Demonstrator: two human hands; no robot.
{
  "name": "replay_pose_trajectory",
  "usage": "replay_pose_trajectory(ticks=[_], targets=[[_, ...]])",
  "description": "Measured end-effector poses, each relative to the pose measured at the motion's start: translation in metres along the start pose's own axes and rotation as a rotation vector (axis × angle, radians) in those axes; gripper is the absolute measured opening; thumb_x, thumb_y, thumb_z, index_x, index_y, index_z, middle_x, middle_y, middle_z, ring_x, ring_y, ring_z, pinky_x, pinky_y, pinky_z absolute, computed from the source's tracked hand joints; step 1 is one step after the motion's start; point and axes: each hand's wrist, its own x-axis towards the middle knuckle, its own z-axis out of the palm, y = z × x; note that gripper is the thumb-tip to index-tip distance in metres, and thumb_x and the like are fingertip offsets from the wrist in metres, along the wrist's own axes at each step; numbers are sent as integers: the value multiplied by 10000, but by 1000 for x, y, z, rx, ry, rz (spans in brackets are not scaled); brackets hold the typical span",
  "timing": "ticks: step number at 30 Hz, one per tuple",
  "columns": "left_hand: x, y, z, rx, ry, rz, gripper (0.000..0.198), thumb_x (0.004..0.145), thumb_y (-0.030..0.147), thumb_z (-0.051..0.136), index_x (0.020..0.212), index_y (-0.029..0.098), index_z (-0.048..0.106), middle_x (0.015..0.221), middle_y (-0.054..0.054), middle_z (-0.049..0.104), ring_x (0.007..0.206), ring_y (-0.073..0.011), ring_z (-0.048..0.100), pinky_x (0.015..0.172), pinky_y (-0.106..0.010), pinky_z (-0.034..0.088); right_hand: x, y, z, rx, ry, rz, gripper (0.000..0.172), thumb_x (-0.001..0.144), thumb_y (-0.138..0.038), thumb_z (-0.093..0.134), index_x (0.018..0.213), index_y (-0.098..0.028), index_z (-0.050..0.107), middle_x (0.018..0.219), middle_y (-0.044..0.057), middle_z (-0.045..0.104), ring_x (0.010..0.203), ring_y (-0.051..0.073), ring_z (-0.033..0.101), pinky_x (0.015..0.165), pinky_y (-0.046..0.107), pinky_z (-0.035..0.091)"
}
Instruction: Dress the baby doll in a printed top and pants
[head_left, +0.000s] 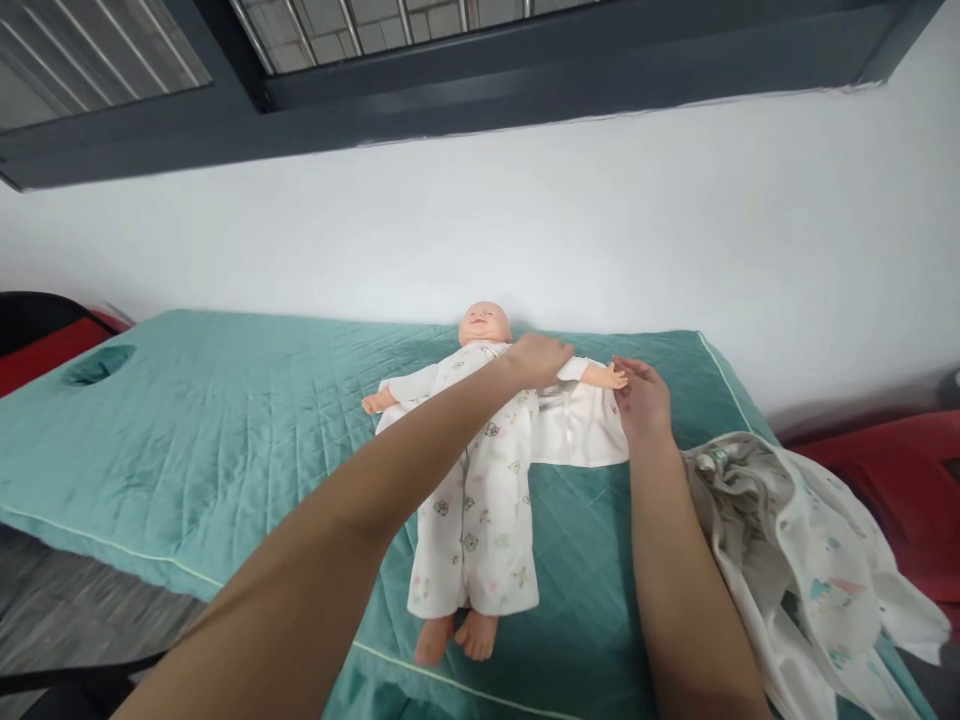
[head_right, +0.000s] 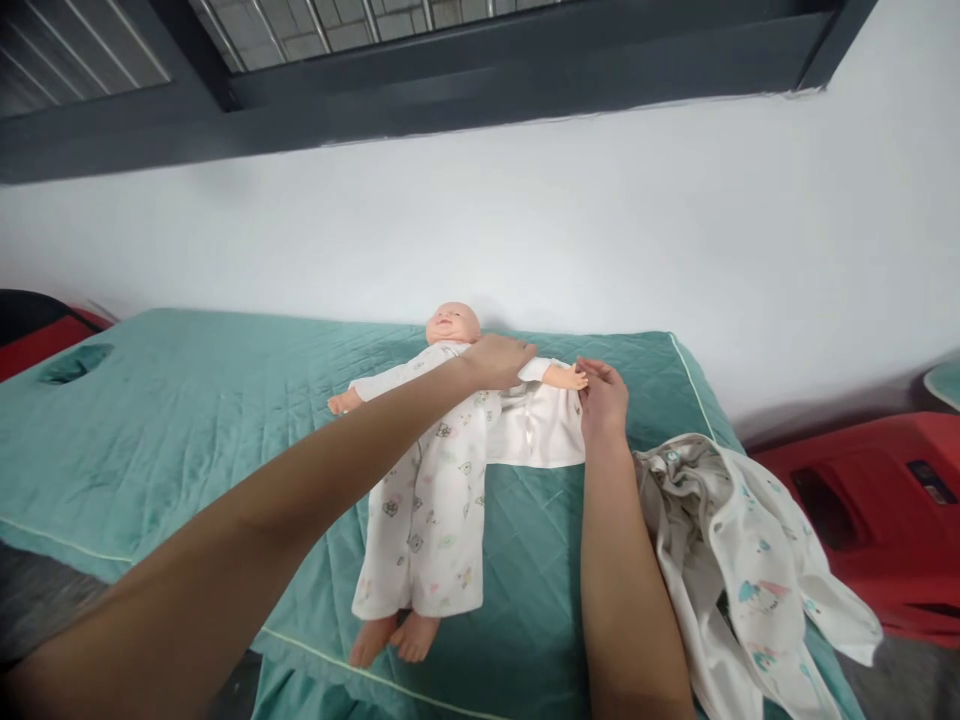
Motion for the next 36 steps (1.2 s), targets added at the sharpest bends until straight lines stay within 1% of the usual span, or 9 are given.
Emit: replay_pose_trajectory(ticks=[5,7,11,13,15,19,24,31,36], targets=[[5,23,9,-70,-38,-60,372,897,254,605,1247,129,601,1229,-169,679,1097,-318,662,891,-405,488,-13,1,13,-83,183,-161,175,709,-209,563,884,-209,575,1036,68,716,1050,204,678,1013,406,509],[-11,30,6,-94,19,-92,321,896,205,595,1207,135,634,1257,-158,668,1165,-321,629,944,-425,475,-30,3,26,-224,136,-327,220,766,-215,531,965,-203,625,1120,74,711,1135,211,645,1089,421,454],[-77,20,9,-269,422,-204,256,981,216,472,1126,181,679,1184,-101,718,1142,-264,643,1014,-421,465,-67,7,51,-390,-172,-444,299,875,-275,502,1115,-194,660,1211,100,709,1154,234,652,1068,446,481],[-111,2,23,-485,629,-366,286,1000,264,465,1193,210,668,1243,-79,713,1196,-249,630,1056,-410,467,-80,8,59,-465,-270,-408,335,909,-324,515,1186,-195,653,1283,113,688,1222,253,624,1098,470,463],[-134,-18,43,-782,718,-468,302,992,301,498,1235,225,660,1311,-67,691,1240,-227,622,1081,-380,481,-86,9,63,-572,-338,-405,407,937,-391,530,1283,-199,624,1379,125,638,1316,277,562,1146,506,417],[-145,-44,76,-1102,715,-474,396,974,378,540,1332,230,624,1502,-58,557,1438,-225,469,1240,-398,346,-89,8,64,-673,-503,-481,498,967,-476,523,1401,-234,554,1489,123,552,1406,294,477,1211,562,319],[-134,-54,84,-1185,588,-557,557,938,507,582,1438,266,541,1643,-23,366,1583,-262,179,1301,-474,198,-97,4,65,-589,-634,-410,509,989,-533,509,1440,-298,529,1538,70,516,1451,265,442,1253,536,283],[-130,-61,88,-1275,560,-502,543,903,528,634,1395,305,577,1623,17,401,1590,-263,139,1303,-475,162,-106,0,69,-412,-734,-264,575,944,-550,611,1475,-362,501,1622,-3,413,1524,231,340,1280,446,282],[-130,-58,87,-1233,599,-473,433,888,477,677,1287,308,655,1566,10,486,1565,-265,228,1288,-469,201,-104,0,66,-434,-734,-239,594,940,-557,615,1491,-378,483,1629,-15,401,1527,236,334,1292,470,244]])
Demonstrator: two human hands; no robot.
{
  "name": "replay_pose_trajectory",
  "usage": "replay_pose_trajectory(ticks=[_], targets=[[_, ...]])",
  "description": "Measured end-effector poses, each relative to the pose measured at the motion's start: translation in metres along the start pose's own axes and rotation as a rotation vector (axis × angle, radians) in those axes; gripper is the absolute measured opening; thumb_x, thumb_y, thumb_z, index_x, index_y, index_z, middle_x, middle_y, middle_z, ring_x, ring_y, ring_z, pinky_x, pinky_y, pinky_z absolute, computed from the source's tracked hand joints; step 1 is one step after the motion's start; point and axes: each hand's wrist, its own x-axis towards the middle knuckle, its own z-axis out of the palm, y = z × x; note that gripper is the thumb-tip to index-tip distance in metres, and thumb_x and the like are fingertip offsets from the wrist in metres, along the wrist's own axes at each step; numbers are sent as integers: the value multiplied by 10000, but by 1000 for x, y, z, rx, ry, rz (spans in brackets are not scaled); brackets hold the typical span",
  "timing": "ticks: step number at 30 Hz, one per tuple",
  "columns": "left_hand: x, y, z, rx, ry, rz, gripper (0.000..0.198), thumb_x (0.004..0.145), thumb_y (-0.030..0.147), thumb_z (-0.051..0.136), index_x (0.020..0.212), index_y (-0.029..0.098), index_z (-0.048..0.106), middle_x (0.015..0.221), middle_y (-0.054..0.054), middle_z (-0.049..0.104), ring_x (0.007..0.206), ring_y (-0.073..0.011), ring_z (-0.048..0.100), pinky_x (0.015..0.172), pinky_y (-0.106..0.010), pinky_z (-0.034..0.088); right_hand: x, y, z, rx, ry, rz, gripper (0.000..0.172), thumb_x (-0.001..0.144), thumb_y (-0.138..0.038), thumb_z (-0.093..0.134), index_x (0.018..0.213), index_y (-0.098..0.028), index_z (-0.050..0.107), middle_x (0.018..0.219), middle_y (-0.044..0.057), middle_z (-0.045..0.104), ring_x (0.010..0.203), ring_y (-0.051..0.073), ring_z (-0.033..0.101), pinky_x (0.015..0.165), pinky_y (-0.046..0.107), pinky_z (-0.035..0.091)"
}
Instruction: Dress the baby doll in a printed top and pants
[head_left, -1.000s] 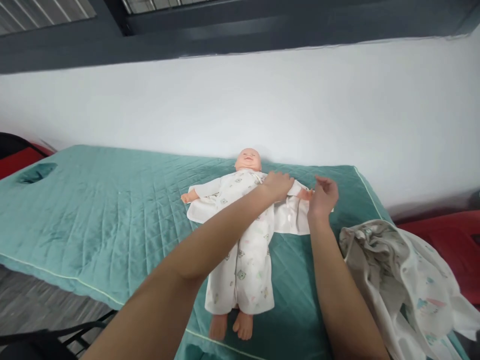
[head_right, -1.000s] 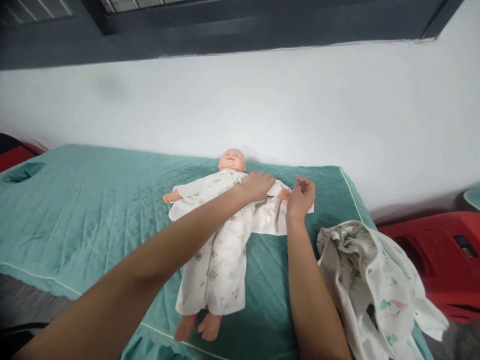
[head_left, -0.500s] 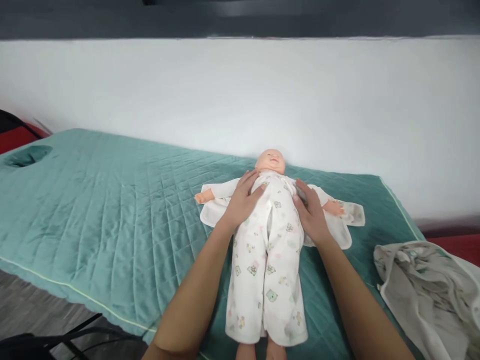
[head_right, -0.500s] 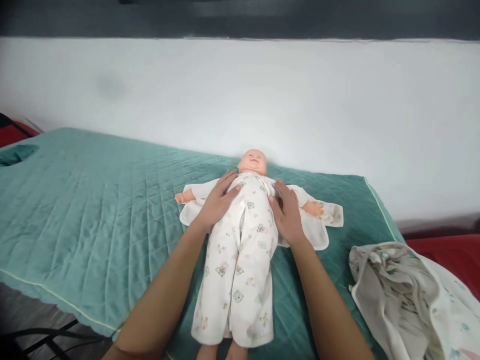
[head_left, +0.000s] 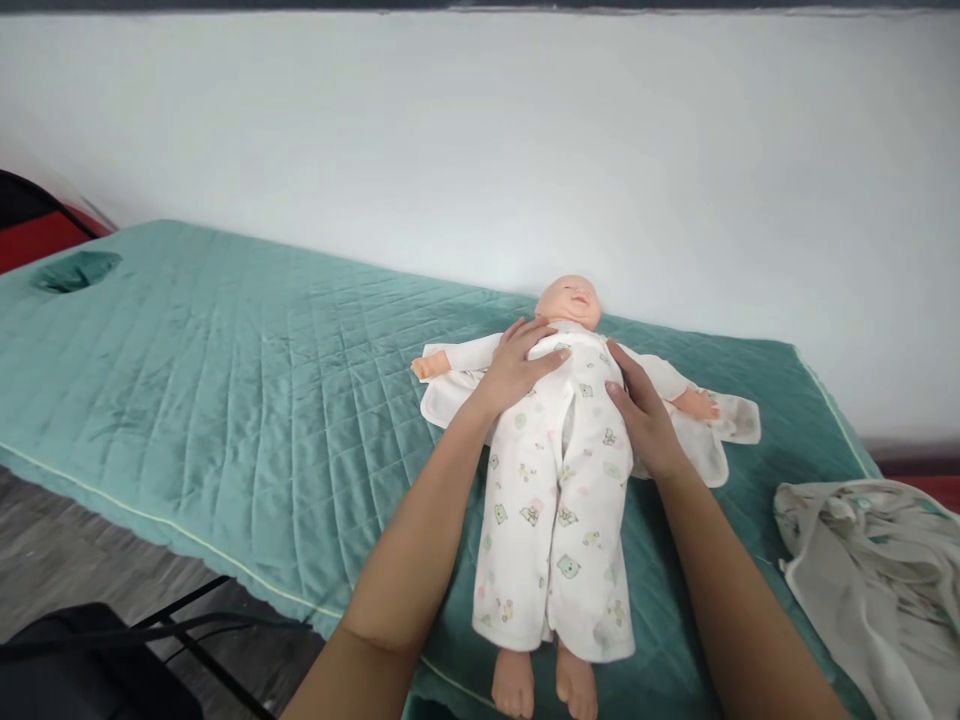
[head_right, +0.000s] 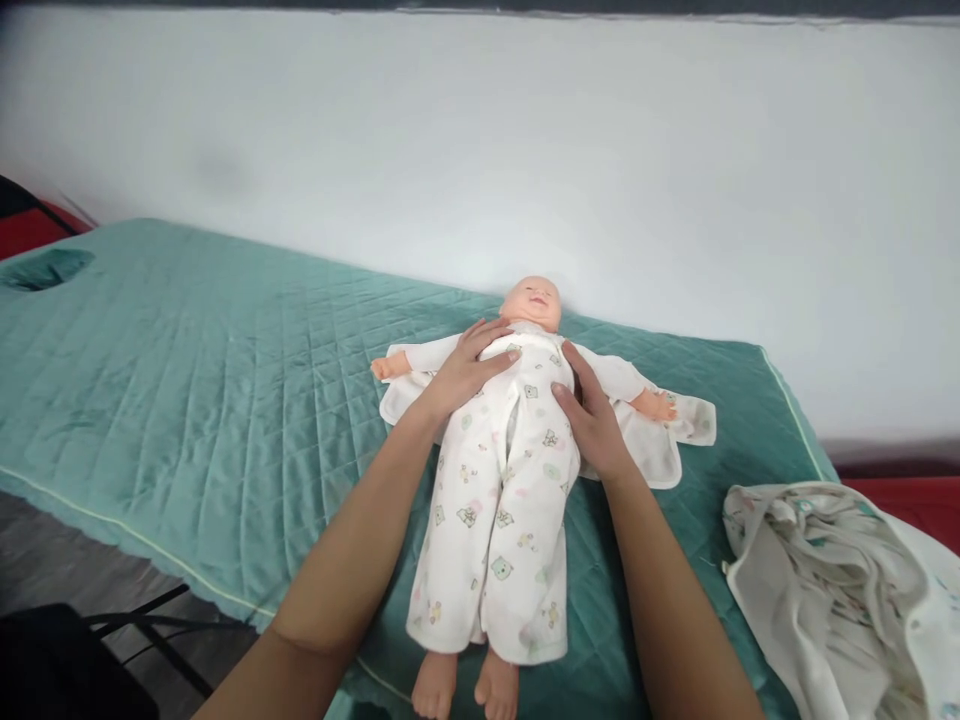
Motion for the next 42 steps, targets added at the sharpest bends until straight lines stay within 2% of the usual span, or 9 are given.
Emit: replay_pose_trajectory(ticks=[7,12,16,19,25,30,35,39,42], targets=[[-5,7,4,153,62,106,264,902,417,688,1124,277,716,1523,-12,532,1535,-279,283,1273,-489,238,-1,-3,0,-15,-20,-1,628,924,-565,632,1501,-379,467,1638,-22,382,1532,243,319,1297,475,223],[-10,9,11,374,209,345,134,952,312,613,1009,239,711,1437,-50,586,1476,-284,336,1201,-497,339,-3,-11,3,-90,-9,27,669,910,-533,660,1519,-367,438,1640,-19,377,1540,245,301,1299,469,221],[-16,11,12,506,251,586,201,1015,264,485,1040,217,679,1176,-78,684,1213,-244,530,1029,-421,445,-6,-14,5,-160,6,-47,669,907,-483,677,1513,-344,429,1641,10,373,1532,252,315,1287,483,249],[-22,12,14,592,254,662,259,1036,259,414,1029,207,668,1013,-87,683,988,-223,575,877,-383,449,-8,-19,8,-256,28,-208,518,938,-432,647,1427,-336,508,1615,23,407,1524,256,326,1278,504,259],[-28,11,19,630,322,734,383,1047,241,277,983,227,655,910,-92,659,826,-207,562,756,-379,397,-11,-34,16,-423,79,-377,260,986,-358,563,1239,-300,585,1487,82,531,1434,281,438,1204,554,353],[-28,11,19,653,311,757,337,1057,315,340,907,213,624,776,-64,603,736,-197,543,690,-363,356,-13,-35,20,-471,199,-443,132,923,-357,658,983,-252,604,1239,116,606,1197,293,566,1009,501,491],[-30,14,19,708,332,753,350,1053,364,395,834,196,612,676,-40,578,670,-183,535,648,-350,333,-20,-36,23,-496,272,-537,218,932,-351,652,772,-253,540,853,55,638,853,236,588,753,407,485],[-32,13,19,667,296,725,413,1056,382,382,743,198,581,640,-36,585,637,-172,543,646,-343,340,-27,-37,23,-475,262,-505,395,991,-384,539,640,-253,416,623,17,514,641,188,500,608,364,395],[-32,12,18,621,276,672,445,1052,414,387,702,203,565,622,-33,592,617,-165,553,649,-334,349,-28,-38,22,-479,211,-464,466,1016,-398,474,600,-247,328,564,-4,416,577,161,425,578,346,343]])
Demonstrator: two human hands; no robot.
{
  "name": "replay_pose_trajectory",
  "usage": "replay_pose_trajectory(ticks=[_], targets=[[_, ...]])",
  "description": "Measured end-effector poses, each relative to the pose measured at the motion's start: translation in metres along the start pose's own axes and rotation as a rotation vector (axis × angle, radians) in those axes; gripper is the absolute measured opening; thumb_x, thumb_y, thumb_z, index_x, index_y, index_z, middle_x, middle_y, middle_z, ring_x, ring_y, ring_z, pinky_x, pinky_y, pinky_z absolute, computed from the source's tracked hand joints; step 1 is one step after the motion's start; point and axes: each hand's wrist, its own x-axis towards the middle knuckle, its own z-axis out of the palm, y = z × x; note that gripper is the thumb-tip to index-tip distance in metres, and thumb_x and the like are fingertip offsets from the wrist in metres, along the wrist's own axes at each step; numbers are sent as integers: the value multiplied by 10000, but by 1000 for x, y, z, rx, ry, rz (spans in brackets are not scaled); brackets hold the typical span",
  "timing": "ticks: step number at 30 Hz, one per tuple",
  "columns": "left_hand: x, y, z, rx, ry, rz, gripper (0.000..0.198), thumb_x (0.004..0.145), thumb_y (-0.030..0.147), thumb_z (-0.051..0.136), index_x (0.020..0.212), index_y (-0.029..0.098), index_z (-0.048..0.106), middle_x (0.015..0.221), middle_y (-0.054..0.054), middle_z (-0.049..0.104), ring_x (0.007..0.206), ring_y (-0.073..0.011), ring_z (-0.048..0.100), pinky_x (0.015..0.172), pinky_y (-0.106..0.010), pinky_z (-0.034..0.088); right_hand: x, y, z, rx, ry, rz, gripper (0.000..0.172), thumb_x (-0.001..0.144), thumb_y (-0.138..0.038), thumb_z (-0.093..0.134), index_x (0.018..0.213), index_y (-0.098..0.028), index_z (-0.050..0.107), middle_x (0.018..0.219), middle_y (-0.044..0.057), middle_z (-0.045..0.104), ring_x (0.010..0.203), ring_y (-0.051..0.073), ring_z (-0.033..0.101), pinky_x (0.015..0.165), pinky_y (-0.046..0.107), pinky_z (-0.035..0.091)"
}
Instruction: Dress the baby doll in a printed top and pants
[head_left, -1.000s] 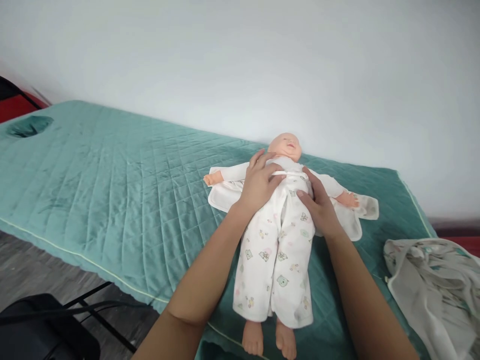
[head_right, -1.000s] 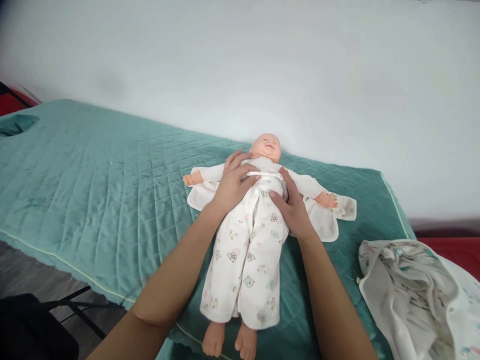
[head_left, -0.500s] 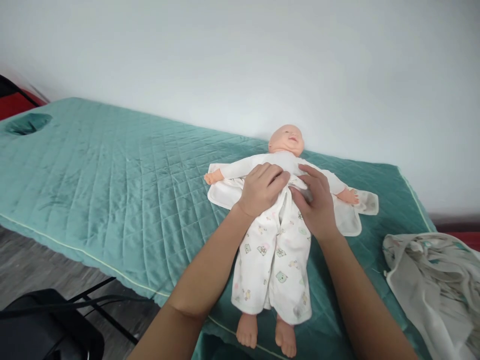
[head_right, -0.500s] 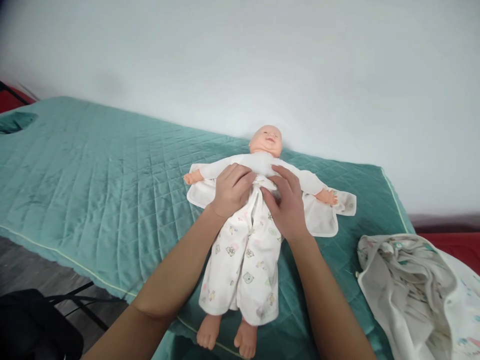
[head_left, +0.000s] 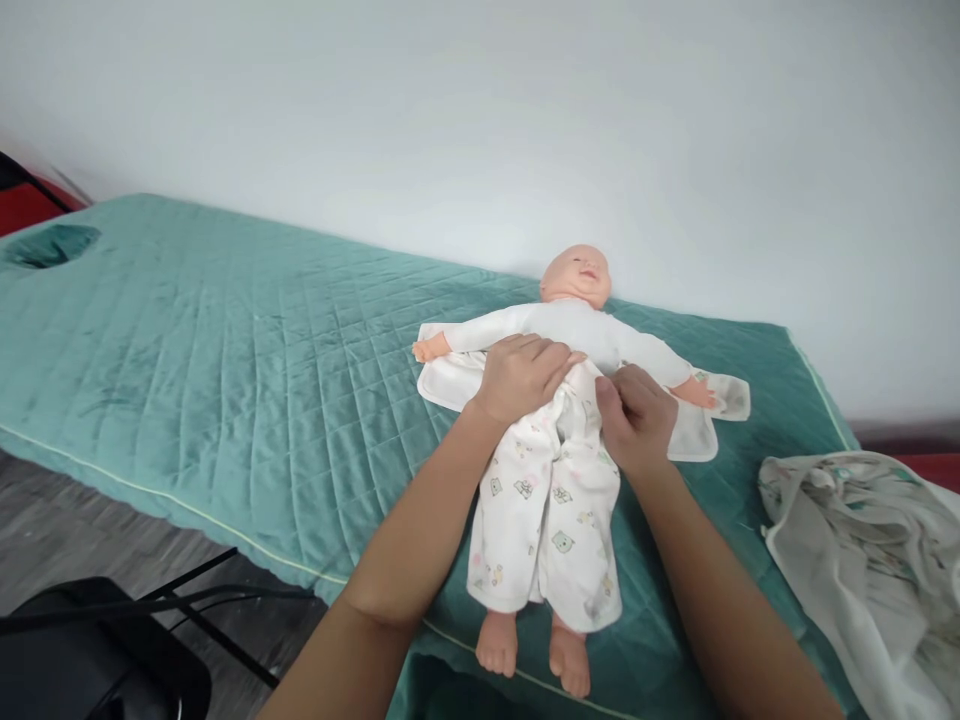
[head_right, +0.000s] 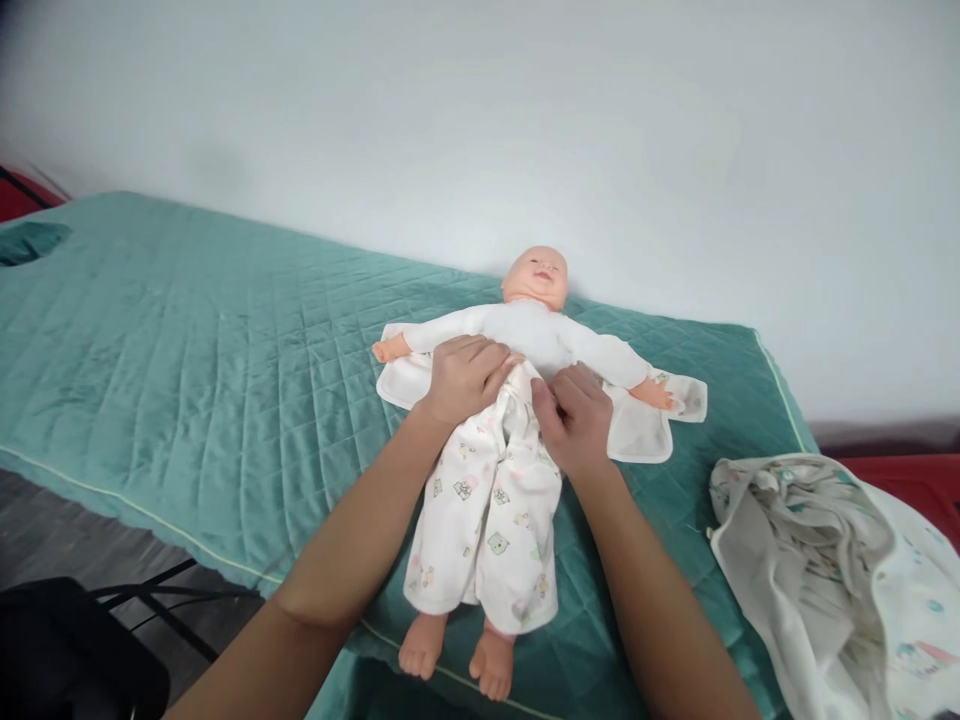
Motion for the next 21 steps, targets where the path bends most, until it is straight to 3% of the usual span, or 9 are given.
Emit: replay_pose_trajectory(ticks=[4,9,21], targets=[[-1,-2,1,0,-1,-56,487,1045,455,392,666,199,561,589,-36,596,583,-162,550,630,-322,345,4,2,-2,-37,-82,18,465,1009,-369,490,605,-232,303,557,-31,362,535,132,362,555,317,279],[-1,-4,3,-9,-1,-133,537,1044,486,362,624,203,541,510,-21,530,515,-151,498,573,-316,297,8,3,-3,-118,-164,61,443,1001,-401,488,617,-225,355,546,-35,385,534,128,399,558,299,273],[0,-4,6,-129,41,-262,554,1024,481,394,544,206,412,467,9,421,486,-134,435,553,-305,241,10,0,-2,-327,-193,93,548,1011,-495,441,552,-208,360,524,4,468,524,135,405,550,305,209]])
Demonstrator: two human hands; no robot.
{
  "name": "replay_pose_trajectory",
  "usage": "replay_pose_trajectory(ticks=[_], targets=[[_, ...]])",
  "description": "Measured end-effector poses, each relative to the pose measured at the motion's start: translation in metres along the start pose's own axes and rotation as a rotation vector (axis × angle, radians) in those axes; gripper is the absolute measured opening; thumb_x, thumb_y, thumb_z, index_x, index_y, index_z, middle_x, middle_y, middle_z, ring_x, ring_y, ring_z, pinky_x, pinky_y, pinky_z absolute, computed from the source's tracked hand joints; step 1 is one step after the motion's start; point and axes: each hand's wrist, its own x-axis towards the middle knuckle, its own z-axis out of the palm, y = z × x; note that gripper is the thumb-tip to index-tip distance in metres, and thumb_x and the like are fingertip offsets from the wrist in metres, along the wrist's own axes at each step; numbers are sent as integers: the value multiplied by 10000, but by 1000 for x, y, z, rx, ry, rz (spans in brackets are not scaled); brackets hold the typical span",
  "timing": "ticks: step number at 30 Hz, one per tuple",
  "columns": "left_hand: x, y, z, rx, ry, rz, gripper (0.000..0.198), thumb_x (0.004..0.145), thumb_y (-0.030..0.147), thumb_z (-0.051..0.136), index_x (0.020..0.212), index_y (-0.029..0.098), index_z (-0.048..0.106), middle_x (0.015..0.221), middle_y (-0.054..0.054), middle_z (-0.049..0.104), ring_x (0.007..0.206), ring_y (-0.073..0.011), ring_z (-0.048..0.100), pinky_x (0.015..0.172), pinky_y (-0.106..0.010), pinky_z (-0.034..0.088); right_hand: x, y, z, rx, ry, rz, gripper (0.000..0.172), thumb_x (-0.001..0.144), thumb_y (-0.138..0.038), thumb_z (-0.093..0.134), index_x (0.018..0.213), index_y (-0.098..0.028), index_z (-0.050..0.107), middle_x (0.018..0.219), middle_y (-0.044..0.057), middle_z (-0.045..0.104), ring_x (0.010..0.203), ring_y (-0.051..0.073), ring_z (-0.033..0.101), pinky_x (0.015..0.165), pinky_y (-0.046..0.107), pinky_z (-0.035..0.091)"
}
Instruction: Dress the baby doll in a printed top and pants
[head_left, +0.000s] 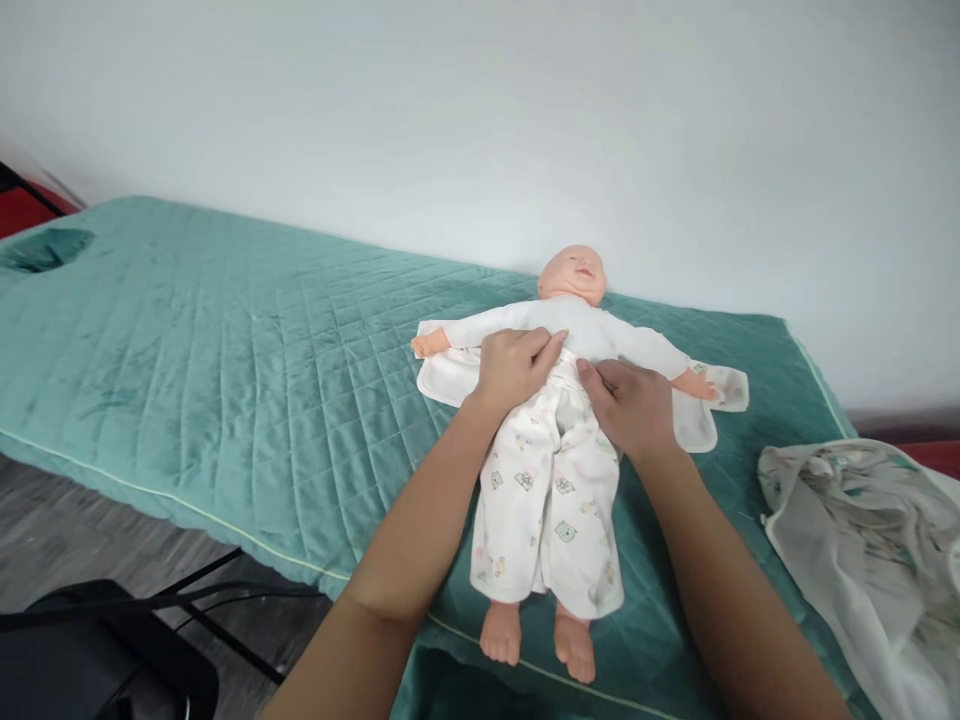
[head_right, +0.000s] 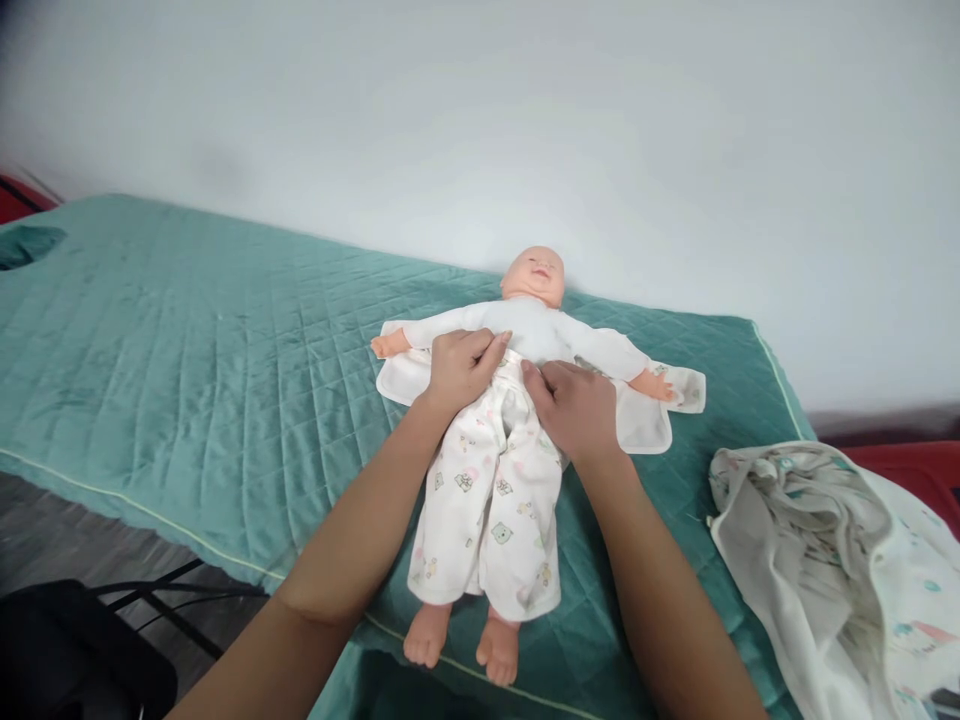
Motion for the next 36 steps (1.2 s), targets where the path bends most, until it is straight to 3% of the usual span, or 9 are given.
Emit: replay_pose_trajectory(ticks=[12,27,36], targets=[[-15,-13,-7,-159,77,-194,588,999,509,435,527,207,258,474,38,297,476,-104,322,540,-301,243,-5,5,7,-69,73,34,535,1028,-440,407,549,-203,426,536,24,541,516,136,428,548,308,204],[-67,16,-29,-282,135,-346,548,994,450,482,564,193,261,528,50,249,529,-89,295,548,-287,239,-12,11,12,-130,136,6,477,1021,-359,383,573,-205,437,539,23,521,522,137,396,564,314,186],[-66,15,-25,-384,81,-424,521,980,455,507,578,193,303,552,50,277,554,-94,289,558,-278,258,-13,12,12,-65,144,37,467,1016,-384,355,579,-220,339,542,14,457,541,139,373,575,315,200]])
